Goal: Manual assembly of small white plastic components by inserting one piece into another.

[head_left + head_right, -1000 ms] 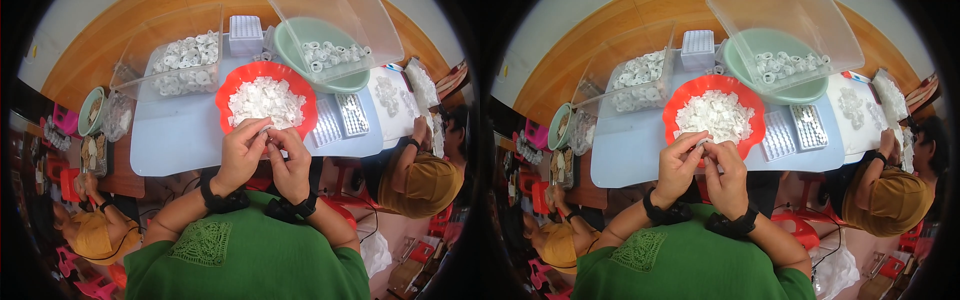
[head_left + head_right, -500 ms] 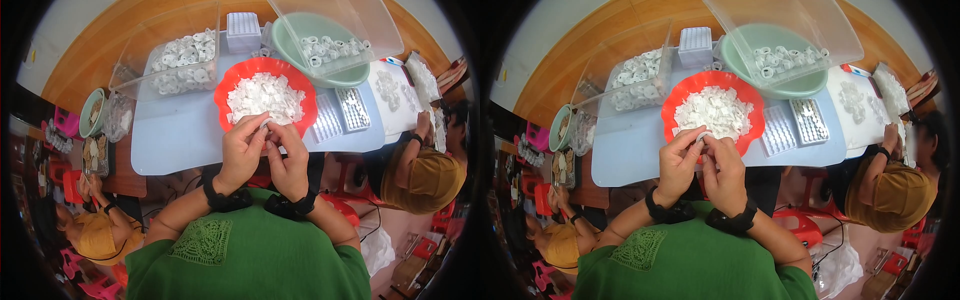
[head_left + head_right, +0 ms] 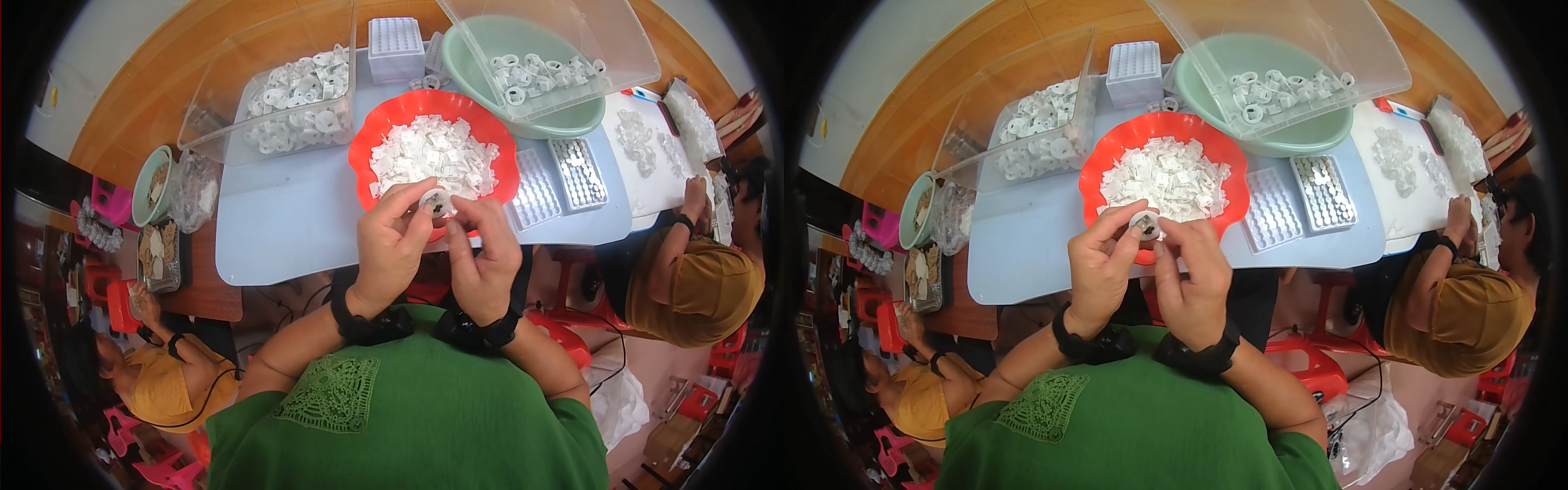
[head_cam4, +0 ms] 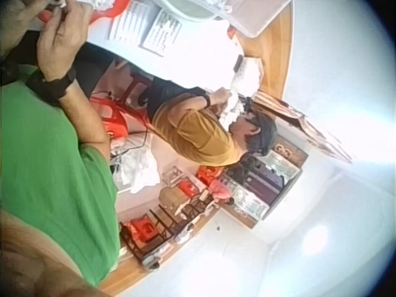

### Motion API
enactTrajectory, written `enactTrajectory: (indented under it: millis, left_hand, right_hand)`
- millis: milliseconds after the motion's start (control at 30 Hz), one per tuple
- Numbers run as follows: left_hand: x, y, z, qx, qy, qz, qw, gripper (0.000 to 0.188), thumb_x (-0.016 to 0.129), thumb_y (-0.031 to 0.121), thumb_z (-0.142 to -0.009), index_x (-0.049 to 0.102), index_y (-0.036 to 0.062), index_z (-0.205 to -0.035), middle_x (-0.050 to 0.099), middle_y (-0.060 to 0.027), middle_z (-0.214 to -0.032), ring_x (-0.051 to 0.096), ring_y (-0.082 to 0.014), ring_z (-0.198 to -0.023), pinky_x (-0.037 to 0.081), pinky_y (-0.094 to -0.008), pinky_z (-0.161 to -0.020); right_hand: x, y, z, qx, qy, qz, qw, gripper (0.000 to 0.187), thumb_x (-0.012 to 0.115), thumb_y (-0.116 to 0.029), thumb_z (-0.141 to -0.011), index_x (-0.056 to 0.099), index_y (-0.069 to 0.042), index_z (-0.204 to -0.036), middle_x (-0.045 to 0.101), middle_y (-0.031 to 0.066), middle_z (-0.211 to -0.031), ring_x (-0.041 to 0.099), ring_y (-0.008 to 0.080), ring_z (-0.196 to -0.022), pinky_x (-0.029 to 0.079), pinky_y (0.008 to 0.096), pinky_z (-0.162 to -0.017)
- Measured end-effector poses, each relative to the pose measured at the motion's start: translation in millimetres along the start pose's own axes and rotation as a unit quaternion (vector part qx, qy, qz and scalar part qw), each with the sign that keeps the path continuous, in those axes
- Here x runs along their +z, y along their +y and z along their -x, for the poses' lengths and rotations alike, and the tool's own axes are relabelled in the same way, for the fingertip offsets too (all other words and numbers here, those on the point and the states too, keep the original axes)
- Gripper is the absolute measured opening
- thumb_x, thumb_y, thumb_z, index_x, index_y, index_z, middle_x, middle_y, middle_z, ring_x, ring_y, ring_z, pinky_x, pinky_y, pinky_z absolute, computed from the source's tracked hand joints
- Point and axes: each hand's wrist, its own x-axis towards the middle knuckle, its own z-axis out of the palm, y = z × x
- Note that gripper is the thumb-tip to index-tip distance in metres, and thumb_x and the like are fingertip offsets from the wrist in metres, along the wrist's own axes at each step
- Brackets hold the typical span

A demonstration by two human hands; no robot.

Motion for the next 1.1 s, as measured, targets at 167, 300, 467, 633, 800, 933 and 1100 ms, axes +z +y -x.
enactTrajectory:
  millis: [167,300,467,633,800,933,1100]
  left_hand:
    - [-1,1,2,-0.027,-0.006,0.037,0.999,0.028,0.051,-0.004,-0.093,0.056,-0.0081,-0.12,0.058,-0.0107,-0.107,0.063,-0.0154,-0.094,0.055,-0.0266,-0.081]
    - [-1,3,2,-0.039,-0.002,0.041,0.998,0.029,0.05,-0.004,-0.093,0.055,-0.009,-0.121,0.059,-0.0106,-0.108,0.062,-0.0146,-0.094,0.054,-0.0261,-0.081]
    - [-1,1,4,-0.052,-0.003,0.041,0.998,0.03,0.051,-0.002,-0.094,0.054,-0.0085,-0.123,0.059,-0.0106,-0.109,0.06,-0.0127,-0.094,0.053,-0.0251,-0.081]
    - [-2,-1,6,-0.032,-0.004,0.011,0.999,0.03,0.052,-0.001,-0.094,0.054,-0.008,-0.123,0.059,-0.0112,-0.111,0.06,-0.0132,-0.096,0.052,-0.0253,-0.082]
    - [-1,1,8,-0.011,-0.017,-0.022,1.0,0.029,0.052,0.0,-0.094,0.055,-0.0075,-0.122,0.059,-0.0122,-0.111,0.061,-0.0145,-0.096,0.052,-0.0261,-0.082]
    - [-2,1,9,-0.002,-0.019,-0.017,1.0,0.029,0.052,0.0,-0.094,0.055,-0.0074,-0.122,0.059,-0.0121,-0.111,0.061,-0.015,-0.096,0.053,-0.0259,-0.081]
    - [-2,3,10,-0.007,-0.016,0.001,1.0,0.029,0.052,0.0,-0.094,0.056,-0.0071,-0.122,0.058,-0.0113,-0.113,0.061,-0.0146,-0.097,0.054,-0.0251,-0.081]
  right_hand:
    - [-6,4,-11,-0.005,0.016,0.01,1.0,0.024,0.062,0.009,-0.079,0.061,0.002,-0.103,0.055,0.0123,-0.088,0.061,0.0205,-0.071,0.05,0.0295,-0.062]
    - [-2,9,-10,-0.044,0.0,0.036,0.998,0.024,0.064,0.009,-0.077,0.063,-0.001,-0.099,0.055,0.0126,-0.088,0.061,0.0224,-0.069,0.049,0.0306,-0.06]
    - [6,10,-5,-0.044,0.017,0.064,0.997,0.023,0.066,0.007,-0.077,0.065,-0.001,-0.099,0.055,0.0122,-0.086,0.061,0.0237,-0.068,0.049,0.0306,-0.058]
    - [5,12,-5,-0.045,0.02,0.056,0.997,0.022,0.067,0.007,-0.077,0.066,-0.001,-0.097,0.056,0.0115,-0.085,0.061,0.0233,-0.067,0.048,0.0304,-0.056]
    - [0,12,-8,-0.047,0.011,0.053,0.997,0.018,0.066,0.007,-0.078,0.066,-0.001,-0.093,0.057,0.0111,-0.085,0.061,0.0221,-0.067,0.048,0.0299,-0.056]
    - [1,9,-8,-0.044,0.012,0.05,0.998,0.016,0.067,0.007,-0.077,0.065,-0.001,-0.091,0.057,0.0109,-0.085,0.061,0.0223,-0.067,0.049,0.0304,-0.056]
    - [1,9,-10,-0.075,0.009,0.083,0.994,0.017,0.069,0.005,-0.073,0.064,0.0,-0.088,0.057,0.0113,-0.087,0.062,0.0243,-0.068,0.049,0.0321,-0.056]
